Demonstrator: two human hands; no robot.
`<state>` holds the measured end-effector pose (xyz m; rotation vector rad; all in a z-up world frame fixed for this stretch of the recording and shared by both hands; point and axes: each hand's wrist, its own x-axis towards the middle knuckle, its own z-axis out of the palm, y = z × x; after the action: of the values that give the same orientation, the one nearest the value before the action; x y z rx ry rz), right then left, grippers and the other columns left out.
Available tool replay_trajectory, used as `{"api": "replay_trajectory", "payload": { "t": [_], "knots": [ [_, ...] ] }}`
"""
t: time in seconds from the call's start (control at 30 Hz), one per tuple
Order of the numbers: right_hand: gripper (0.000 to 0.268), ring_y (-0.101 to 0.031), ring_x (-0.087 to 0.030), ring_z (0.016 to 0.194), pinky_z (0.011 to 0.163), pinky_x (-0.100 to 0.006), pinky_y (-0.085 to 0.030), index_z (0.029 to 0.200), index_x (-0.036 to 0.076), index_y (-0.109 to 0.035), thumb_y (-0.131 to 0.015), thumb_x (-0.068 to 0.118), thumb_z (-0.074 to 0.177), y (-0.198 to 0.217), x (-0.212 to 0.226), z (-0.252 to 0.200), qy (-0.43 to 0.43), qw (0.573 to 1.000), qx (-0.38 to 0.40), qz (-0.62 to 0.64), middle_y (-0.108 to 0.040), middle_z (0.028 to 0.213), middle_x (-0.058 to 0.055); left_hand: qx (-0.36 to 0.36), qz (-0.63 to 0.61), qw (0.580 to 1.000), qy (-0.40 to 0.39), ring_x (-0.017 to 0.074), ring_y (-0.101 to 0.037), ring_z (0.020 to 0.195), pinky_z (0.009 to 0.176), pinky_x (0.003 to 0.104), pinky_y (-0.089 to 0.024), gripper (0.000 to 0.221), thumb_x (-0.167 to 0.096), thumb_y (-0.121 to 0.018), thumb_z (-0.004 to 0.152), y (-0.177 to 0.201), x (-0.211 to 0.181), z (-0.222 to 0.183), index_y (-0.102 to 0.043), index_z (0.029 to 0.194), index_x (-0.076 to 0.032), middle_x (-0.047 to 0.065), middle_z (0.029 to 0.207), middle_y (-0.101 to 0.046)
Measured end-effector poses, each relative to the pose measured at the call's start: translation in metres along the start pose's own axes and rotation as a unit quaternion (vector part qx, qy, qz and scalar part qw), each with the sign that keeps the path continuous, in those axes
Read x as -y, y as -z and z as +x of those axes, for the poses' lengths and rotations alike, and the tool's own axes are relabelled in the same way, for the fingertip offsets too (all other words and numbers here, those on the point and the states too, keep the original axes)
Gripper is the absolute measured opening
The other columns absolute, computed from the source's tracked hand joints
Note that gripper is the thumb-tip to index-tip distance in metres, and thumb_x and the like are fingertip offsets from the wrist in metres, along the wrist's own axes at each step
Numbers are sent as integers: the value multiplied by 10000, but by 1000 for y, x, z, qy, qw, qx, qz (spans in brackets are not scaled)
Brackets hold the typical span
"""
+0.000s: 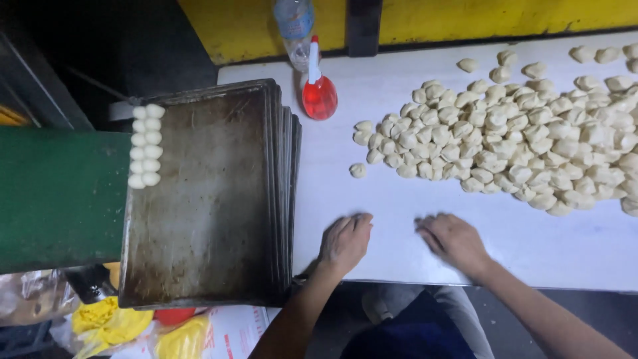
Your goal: Organizing small pre-cut dough balls into neat rows on a metal baking tray for production.
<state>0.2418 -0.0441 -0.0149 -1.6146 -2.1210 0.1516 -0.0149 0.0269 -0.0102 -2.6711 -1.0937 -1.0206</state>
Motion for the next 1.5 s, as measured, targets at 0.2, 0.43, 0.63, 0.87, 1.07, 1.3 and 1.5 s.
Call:
{"api": "replay_trajectory", "payload": {
  "t": [0.2, 0.43, 0.63, 0.87, 1.07, 1.3, 1.5],
  "knots": [
    [161, -695, -255, 754, 676, -393, -557, 1024, 188, -679, -679, 341, 976, -69, -36, 44, -24, 994, -70, -81, -652, 734, -33, -84, 94, 992, -18, 206, -601, 629, 607, 293, -507, 140, -197, -593, 1011, -50, -11, 53, -659, 916, -118, 37, 659, -532],
    [129, -701, -295, 724, 644, -405, -560, 991, 200, -718, -688, 304, 921, -6, -5, 8, -20, 999, -21, 43, -691, 698, -51, 26, -63, 997, 29, 282, -660, 670, 617, 359, -546, 148, -181, -604, 1003, -10, -3, 12, -684, 1073, -78, 99, 708, -621],
    [171, -674, -226, 708, 655, -369, -557, 1030, 209, -649, -726, 275, 892, -77, -37, 26, 27, 990, -81, -113, -623, 696, -6, -53, 93, 994, -19, 213, -588, 632, 613, 308, -494, 99, -182, -569, 963, -59, -17, 38, -659, 929, -156, 22, 660, -513],
    [206, -640, -292, 998, 885, -421, -493, 1068, 172, -685, -698, 198, 864, -34, 4, -17, -129, 987, -33, 87, -690, 978, -39, 124, -111, 971, 168, 312, -636, 879, 851, 413, -485, 238, -273, -602, 1003, -17, -38, 22, -600, 1163, -96, 104, 825, -666],
    [368, -650, -383, 1119, 972, -487, -526, 1241, 123, -684, -746, 141, 879, -8, 17, -36, -222, 960, -5, 173, -690, 1156, -138, 128, -216, 948, 195, 412, -641, 1069, 927, 477, -520, 414, -16, -741, 788, 2, -28, -20, -679, 1197, -32, 196, 1129, -658],
    [355, -682, -319, 1043, 924, -428, -563, 1213, 117, -696, -773, 139, 867, -23, 62, 1, -185, 963, 31, 191, -701, 1054, -98, 164, -270, 918, 238, 335, -641, 1142, 959, 414, -543, 455, -34, -714, 860, -1, -38, -16, -631, 1303, -100, 111, 1198, -635],
    [351, -650, -335, 1070, 946, -443, -549, 1191, 101, -682, -773, 106, 853, -39, 58, 4, -143, 975, 33, 165, -685, 1076, -110, 189, -255, 913, 257, 326, -643, 1169, 944, 411, -562, 405, -69, -669, 917, 2, -42, -13, -620, 1317, -105, 93, 1211, -622]
  ]
}}
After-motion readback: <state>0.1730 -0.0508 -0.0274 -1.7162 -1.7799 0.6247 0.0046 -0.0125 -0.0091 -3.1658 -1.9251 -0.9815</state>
